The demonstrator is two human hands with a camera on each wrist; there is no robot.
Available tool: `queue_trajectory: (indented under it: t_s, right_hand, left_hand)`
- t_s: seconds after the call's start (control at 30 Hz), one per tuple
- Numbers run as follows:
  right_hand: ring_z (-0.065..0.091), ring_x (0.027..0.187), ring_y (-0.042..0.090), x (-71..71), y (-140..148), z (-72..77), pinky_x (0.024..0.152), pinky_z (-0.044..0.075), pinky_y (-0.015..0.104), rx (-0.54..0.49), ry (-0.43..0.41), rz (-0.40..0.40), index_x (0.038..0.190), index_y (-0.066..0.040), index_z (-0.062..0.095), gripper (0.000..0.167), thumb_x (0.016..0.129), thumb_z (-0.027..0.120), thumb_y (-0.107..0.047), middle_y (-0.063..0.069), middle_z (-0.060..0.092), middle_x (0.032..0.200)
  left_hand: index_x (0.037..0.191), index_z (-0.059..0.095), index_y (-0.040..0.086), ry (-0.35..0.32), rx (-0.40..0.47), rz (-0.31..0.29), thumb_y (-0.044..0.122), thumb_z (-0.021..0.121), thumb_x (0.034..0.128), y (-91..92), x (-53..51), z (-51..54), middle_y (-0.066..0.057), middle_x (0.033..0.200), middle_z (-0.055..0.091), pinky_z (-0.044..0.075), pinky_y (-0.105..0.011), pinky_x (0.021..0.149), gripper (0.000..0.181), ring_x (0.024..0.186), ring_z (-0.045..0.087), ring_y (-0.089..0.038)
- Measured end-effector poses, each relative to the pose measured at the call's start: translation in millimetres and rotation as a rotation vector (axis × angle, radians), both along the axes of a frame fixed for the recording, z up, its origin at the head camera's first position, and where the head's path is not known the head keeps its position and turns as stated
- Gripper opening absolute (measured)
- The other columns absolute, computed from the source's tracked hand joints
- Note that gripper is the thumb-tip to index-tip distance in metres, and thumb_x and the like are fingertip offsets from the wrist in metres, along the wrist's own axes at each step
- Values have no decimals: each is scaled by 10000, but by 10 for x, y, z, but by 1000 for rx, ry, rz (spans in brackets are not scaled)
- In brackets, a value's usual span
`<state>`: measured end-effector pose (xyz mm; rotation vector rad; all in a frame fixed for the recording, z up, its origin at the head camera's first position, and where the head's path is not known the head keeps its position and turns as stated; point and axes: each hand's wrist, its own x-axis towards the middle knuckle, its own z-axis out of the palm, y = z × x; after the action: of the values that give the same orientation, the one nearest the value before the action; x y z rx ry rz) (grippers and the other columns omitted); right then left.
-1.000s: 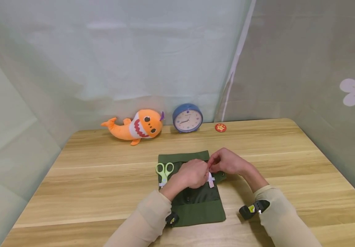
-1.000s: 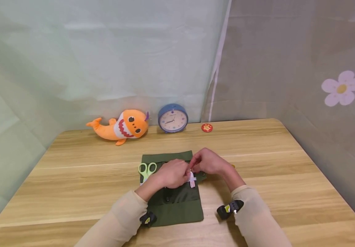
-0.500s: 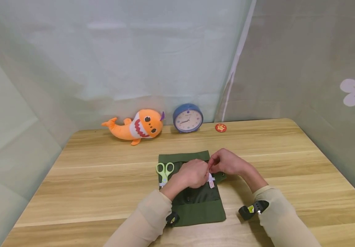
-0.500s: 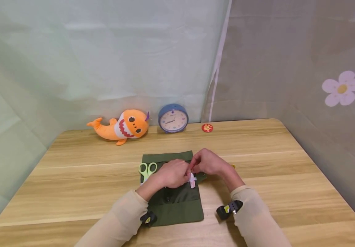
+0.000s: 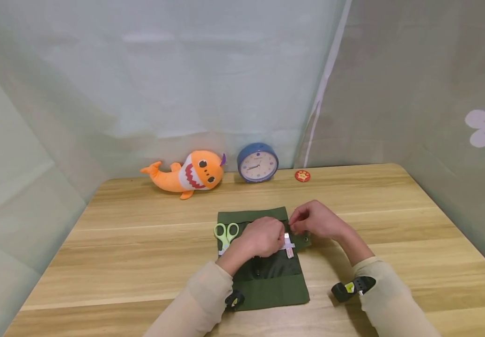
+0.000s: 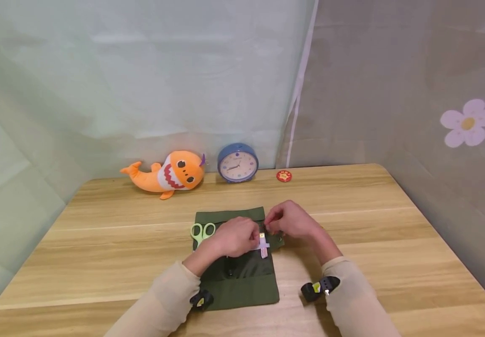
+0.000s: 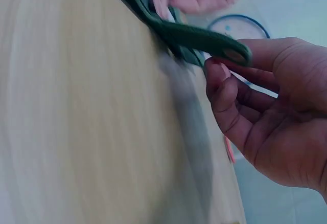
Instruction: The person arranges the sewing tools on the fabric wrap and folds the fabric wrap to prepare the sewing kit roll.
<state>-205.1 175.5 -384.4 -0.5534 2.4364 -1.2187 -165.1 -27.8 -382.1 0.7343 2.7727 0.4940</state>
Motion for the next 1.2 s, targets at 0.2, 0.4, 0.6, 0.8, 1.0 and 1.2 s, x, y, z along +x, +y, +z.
queue_trajectory:
  t_s: [0.2, 0.4, 0.6, 0.8, 1.0, 1.2]
  right_hand:
    - [570, 675, 165, 35, 311, 123, 570, 486, 277, -23, 30, -124, 1047, 30, 751, 135, 950, 719, -58, 51, 648, 778]
    - [597, 711, 167, 94, 728, 164, 598, 529, 289, 12, 50, -235, 1132, 35, 735, 223, 977, 741, -125, 105, 685, 875]
    - [650, 816, 162, 162, 1042, 100, 691, 572, 280, 110, 63, -253, 1170, 33, 736, 229, 982, 711, -97, 127, 727, 1025]
    - [662, 782, 142, 185, 1169, 49, 674, 573, 287, 112, 25, -206, 1179, 57, 726, 264, 955, 729, -82, 119, 742, 1030]
    - [634, 786, 128, 189, 1208, 29, 673, 563, 284, 111, -4, -176, 1185, 60, 723, 279, 942, 747, -74, 98, 738, 1009]
    - [603, 772, 121, 190, 1208, -17, 650, 541, 278, 120, -8, -165, 1197, 66, 714, 298, 936, 759, -72, 87, 720, 1003]
  left_hand:
    - [554, 457, 204, -12, 66, 10, 97, 651, 976, -194, 28, 48, 95, 514, 373, 300, -251, 504, 476, 487, 422, -87]
    - [599, 505, 189, -58, 68, 36, 107, 693, 993, -364, 117, 207, 80, 560, 436, 368, -258, 571, 445, 528, 444, -92]
    - [681, 596, 156, -97, 53, 48, 90, 722, 973, -459, 116, 198, 59, 639, 516, 407, -289, 615, 325, 595, 489, -111]
    - [825, 684, 134, -109, 19, 59, 92, 761, 943, -466, 118, 200, 34, 809, 630, 482, -322, 695, 148, 735, 566, -134]
    - [832, 704, 141, -95, 0, 40, 93, 753, 944, -465, 121, 185, 39, 822, 639, 501, -325, 734, 131, 759, 566, -133]
    - [792, 695, 163, -84, 10, 30, 102, 744, 952, -451, 138, 172, 44, 797, 636, 495, -322, 709, 178, 748, 561, -126]
